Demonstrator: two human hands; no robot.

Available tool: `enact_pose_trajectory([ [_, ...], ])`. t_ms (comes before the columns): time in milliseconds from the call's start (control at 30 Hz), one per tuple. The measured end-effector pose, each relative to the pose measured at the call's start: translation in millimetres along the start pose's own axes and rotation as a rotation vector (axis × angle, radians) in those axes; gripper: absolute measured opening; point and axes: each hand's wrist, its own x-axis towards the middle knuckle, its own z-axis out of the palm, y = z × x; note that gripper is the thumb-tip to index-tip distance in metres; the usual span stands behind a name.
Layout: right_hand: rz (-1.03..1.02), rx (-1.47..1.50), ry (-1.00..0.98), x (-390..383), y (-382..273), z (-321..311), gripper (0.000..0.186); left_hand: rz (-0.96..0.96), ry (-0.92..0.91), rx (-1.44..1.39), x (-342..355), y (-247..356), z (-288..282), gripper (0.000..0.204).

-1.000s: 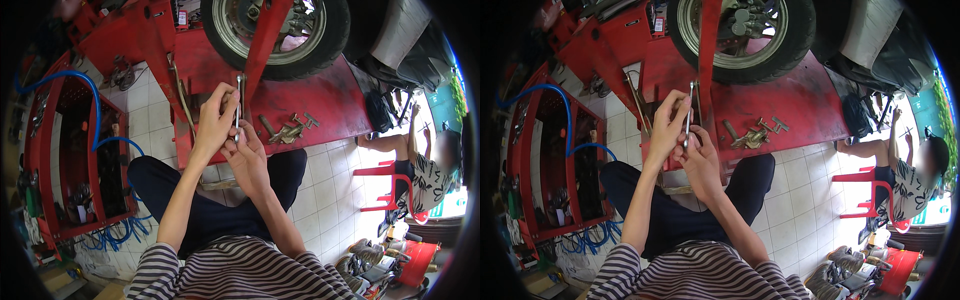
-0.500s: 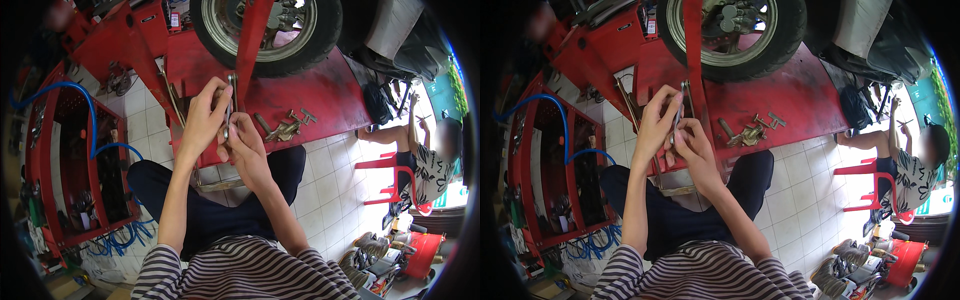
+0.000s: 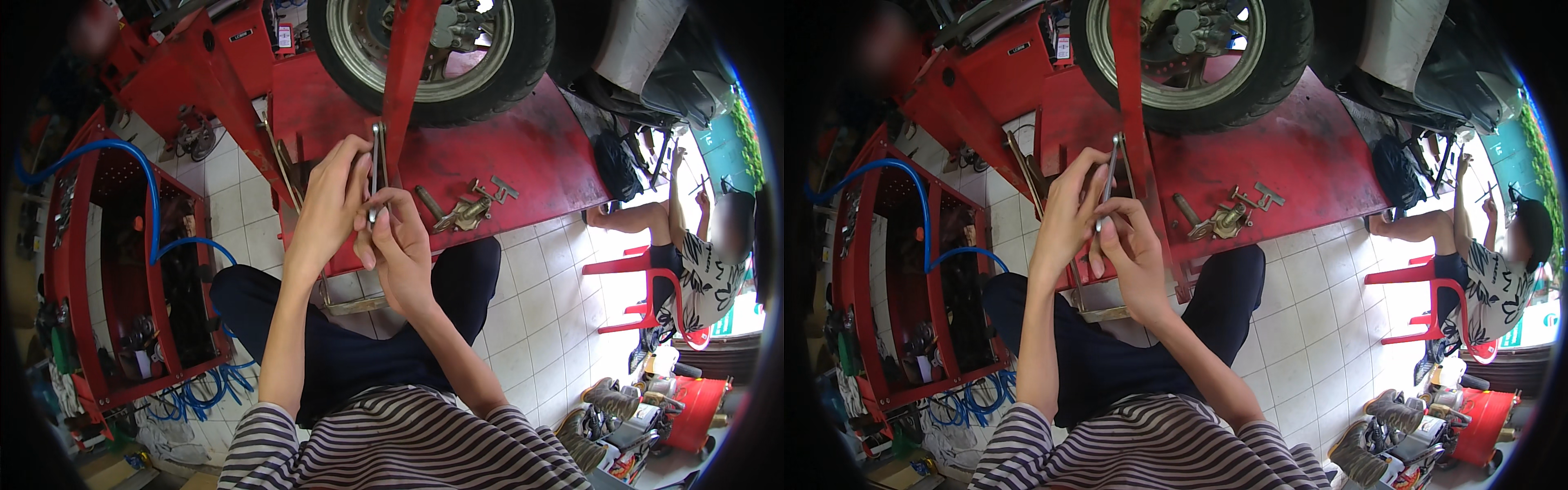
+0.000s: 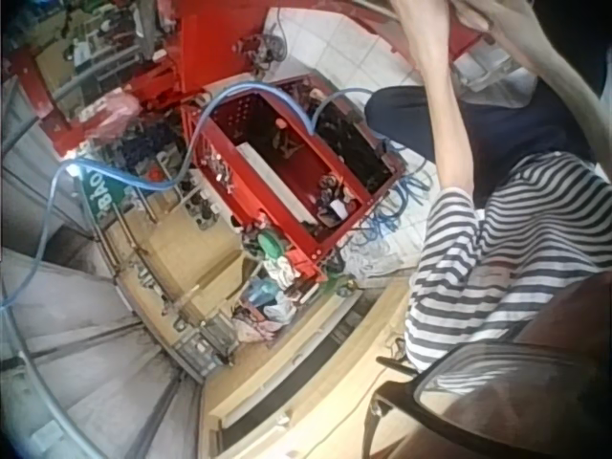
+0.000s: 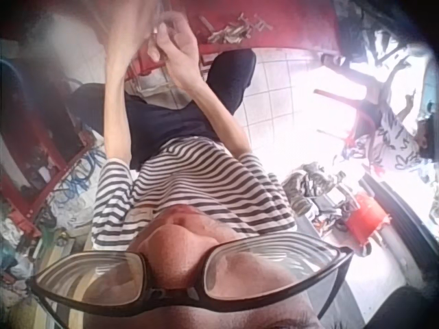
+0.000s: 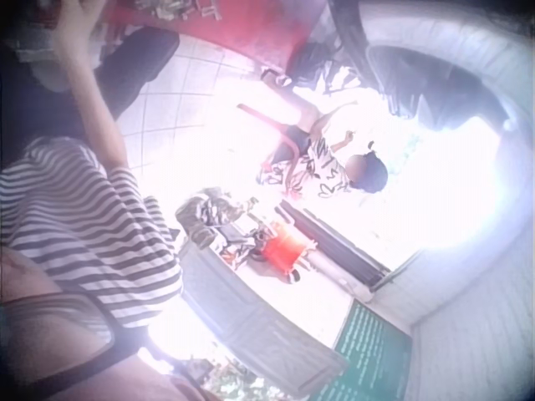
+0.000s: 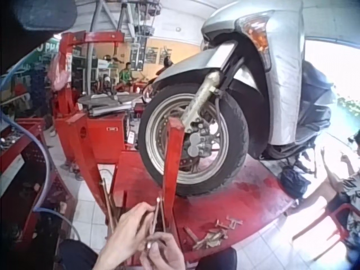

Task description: The person uses a wrench to tighten and loosen bolts on a metal bracket while holding it by hand.

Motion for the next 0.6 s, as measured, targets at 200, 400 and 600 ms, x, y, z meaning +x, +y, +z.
enact_pose_trajectory([
  [200, -0.084, -0.048, 0.040, 2.8, -2.1, 13.9, 0.020, 0.225, 0.139, -0.046, -3.9, -8.7, 9.7, 0.048],
  [400, -0.123, -0.147, 0.070, 3.1, -4.8, 13.1, 0.023, 0.390, 0.214, 0.217, 3.5, -23.6, 13.0, 0.038],
  [600, -0.205, -0.288, -0.031, 7.0, -21.1, 13.3, 0.031, 0.407, 0.273, 0.260, 14.9, -24.9, 11.6, 0.029],
])
